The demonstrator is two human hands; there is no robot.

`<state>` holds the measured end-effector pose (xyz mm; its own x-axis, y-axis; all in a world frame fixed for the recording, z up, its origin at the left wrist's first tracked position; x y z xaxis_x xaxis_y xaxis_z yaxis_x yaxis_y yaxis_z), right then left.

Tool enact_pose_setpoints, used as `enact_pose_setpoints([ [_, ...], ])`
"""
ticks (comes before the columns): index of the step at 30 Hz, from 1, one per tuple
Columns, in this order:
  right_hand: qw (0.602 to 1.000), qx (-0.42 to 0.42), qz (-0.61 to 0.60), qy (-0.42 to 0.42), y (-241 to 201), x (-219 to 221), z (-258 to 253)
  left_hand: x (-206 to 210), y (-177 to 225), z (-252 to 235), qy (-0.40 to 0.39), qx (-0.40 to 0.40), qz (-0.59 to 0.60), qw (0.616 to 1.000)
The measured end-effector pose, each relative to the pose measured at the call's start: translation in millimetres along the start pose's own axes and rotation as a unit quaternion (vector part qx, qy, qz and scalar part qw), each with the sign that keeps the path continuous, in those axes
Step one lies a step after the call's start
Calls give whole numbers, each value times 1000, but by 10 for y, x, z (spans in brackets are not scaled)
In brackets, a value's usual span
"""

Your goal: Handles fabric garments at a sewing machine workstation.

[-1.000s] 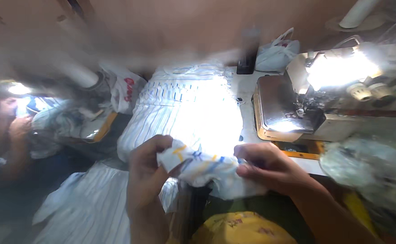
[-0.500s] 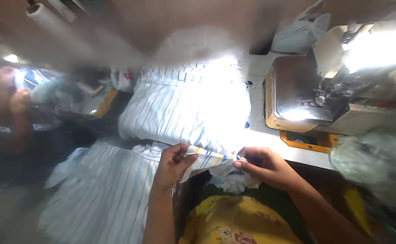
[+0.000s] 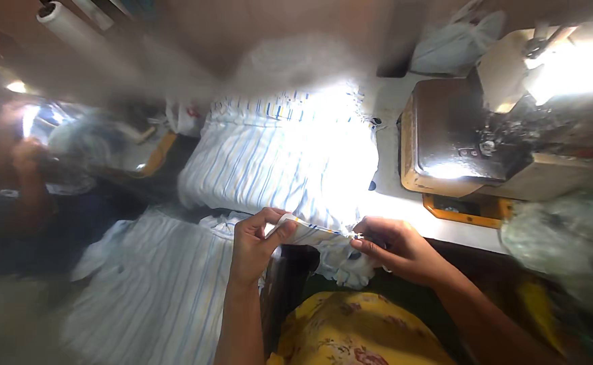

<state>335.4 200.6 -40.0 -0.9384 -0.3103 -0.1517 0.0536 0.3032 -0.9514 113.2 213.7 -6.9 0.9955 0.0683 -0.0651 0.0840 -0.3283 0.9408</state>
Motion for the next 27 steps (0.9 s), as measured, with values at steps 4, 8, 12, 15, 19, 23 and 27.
enact_pose_setpoints([
  [4,999,-23,35,7,-35,-11,-2,-26,18,12,2,-7,-27,1000],
  [8,998,-47,34,6,-64,-19,-5,-5,-11,17,-57,-27,12,998],
  [12,997,-57,41,14,-76,-54,-11,-1,-29,12,-68,-40,32,996],
  [15,997,-59,40,17,-72,-68,-15,-27,-27,10,-17,-47,40,998],
  [19,998,-60,30,17,-70,-52,-17,-51,-8,27,51,-51,63,995],
  [23,998,-53,13,20,-65,-55,-25,-17,88,57,110,-15,26,993],
  [27,997,-61,-7,41,-125,-75,-2,74,250,83,148,70,-35,986],
])
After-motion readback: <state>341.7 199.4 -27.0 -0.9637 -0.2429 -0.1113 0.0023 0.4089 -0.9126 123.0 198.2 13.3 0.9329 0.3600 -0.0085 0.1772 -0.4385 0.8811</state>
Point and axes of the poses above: each hand's wrist, its own z-axis away from the middle knuckle, its own x-axis out of the palm, y = z × x, the point moved 9 cm from there along -z, towards the middle knuckle, and after that the axes turned 6 degrees about y, right-handed, at the moved point
